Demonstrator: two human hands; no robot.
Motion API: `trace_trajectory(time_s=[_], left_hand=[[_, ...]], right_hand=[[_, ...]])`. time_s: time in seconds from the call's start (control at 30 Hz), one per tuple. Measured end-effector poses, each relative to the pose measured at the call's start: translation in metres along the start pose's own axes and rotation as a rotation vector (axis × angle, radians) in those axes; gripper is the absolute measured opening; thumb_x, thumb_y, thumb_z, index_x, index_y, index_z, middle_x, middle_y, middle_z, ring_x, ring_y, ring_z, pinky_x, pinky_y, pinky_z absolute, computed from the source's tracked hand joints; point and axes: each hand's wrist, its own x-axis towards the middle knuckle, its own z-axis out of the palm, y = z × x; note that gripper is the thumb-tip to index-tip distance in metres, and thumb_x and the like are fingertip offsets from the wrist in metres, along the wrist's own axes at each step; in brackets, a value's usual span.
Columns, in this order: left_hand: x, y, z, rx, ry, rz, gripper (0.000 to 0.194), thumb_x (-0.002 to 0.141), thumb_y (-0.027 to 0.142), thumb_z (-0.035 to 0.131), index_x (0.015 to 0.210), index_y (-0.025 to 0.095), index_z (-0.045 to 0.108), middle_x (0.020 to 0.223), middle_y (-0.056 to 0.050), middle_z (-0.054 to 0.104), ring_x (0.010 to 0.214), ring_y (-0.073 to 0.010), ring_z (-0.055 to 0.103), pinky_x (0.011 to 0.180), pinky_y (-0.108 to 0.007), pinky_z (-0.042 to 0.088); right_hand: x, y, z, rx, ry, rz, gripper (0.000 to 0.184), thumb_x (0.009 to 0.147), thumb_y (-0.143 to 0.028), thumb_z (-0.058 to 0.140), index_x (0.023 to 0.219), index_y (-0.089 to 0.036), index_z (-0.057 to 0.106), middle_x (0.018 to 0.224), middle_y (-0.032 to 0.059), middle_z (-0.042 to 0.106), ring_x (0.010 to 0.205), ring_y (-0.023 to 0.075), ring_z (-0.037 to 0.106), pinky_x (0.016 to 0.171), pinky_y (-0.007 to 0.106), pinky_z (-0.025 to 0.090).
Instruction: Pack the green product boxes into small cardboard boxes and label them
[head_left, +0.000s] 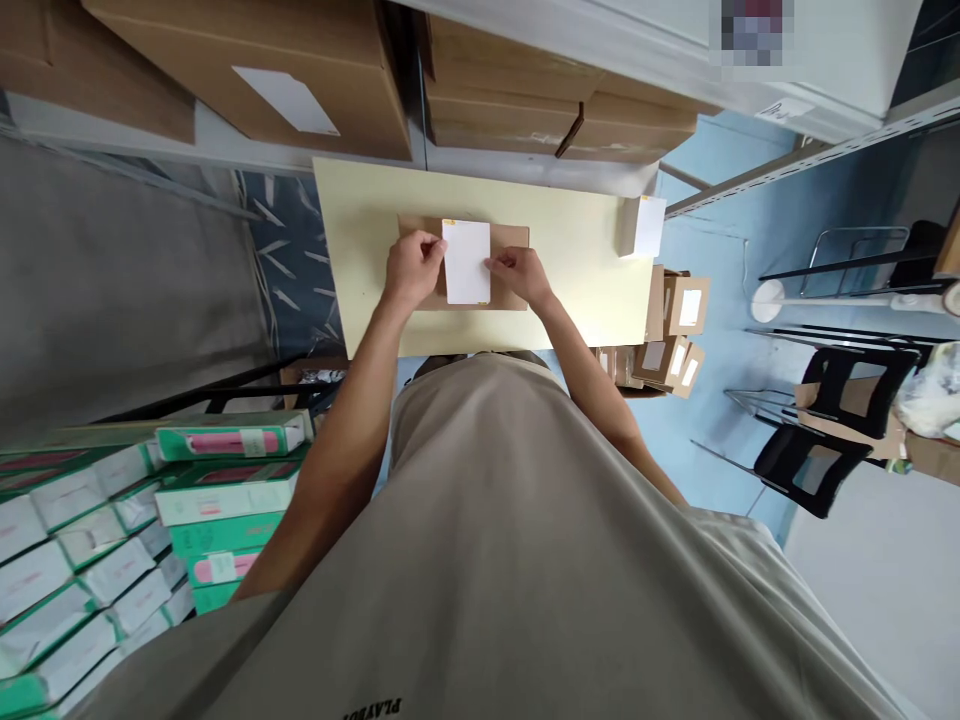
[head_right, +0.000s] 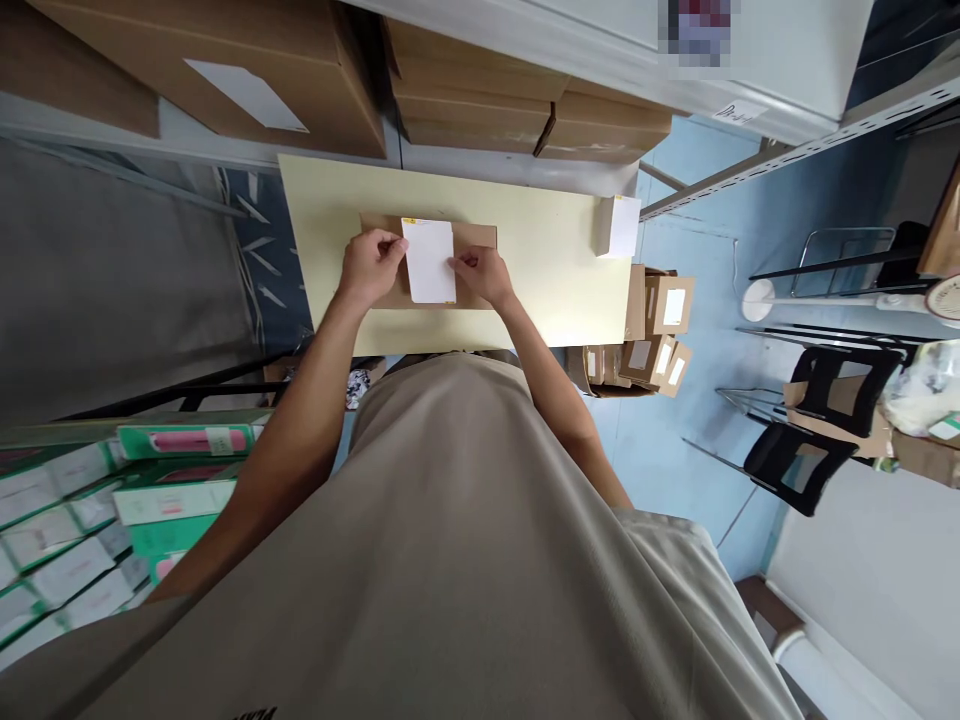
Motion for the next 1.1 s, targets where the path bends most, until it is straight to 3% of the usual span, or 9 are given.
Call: trace_trajectory(time_s=[0.13,0.27,0.47,1.1], left_hand=[[-0.003,0.005,0.002,0.137,-0.024,-0.065,0.01,0.099,0.031,0.073,0.095,0.022,0.071,0.102,-0.009,0.081,0.102,-0.0258,0.071,0.106,-0.038,0.054],[-0.009,0.012,0.001,0.292,-0.053,-0.086,0.015,0.104,0.034,0.064,0.103,0.022,0.073,0.117,-0.01,0.083,0.11,-0.0263,0.073,0.107,-0.038,0.055],[-0.012,0.018,-0.003,0.366,-0.116,-0.093,0.019,0.106,0.034,0.06,0.111,0.021,0.073,0.123,-0.012,0.082,0.116,-0.0275,0.075,0.108,-0.04,0.054],[-0.013,0.011,0.001,0.396,-0.071,-0.071,0.02,0.107,0.039,0.061,0.108,0.024,0.073,0.116,-0.011,0.083,0.112,-0.0281,0.074,0.104,-0.04,0.055]], right_hand=[[0.001,0.009,0.006,0.047,0.0,0.077,0.027,0.098,-0.04,0.08,0.082,-0.023,0.068,0.093,0.0039,0.08,0.088,0.0202,0.071,0.088,0.035,0.061],[0.001,0.016,0.007,0.027,0.001,0.051,0.021,0.098,-0.038,0.079,0.086,-0.022,0.074,0.098,0.0047,0.084,0.092,0.0221,0.076,0.09,0.035,0.062],[0.002,0.02,0.007,-0.055,-0.01,0.056,0.016,0.1,-0.035,0.077,0.092,-0.021,0.078,0.102,0.0059,0.086,0.094,0.0229,0.078,0.09,0.035,0.063],[-0.001,0.017,0.016,-0.156,0.022,0.061,0.015,0.104,-0.033,0.073,0.098,-0.02,0.078,0.107,0.0082,0.086,0.097,0.0251,0.077,0.095,0.04,0.063]])
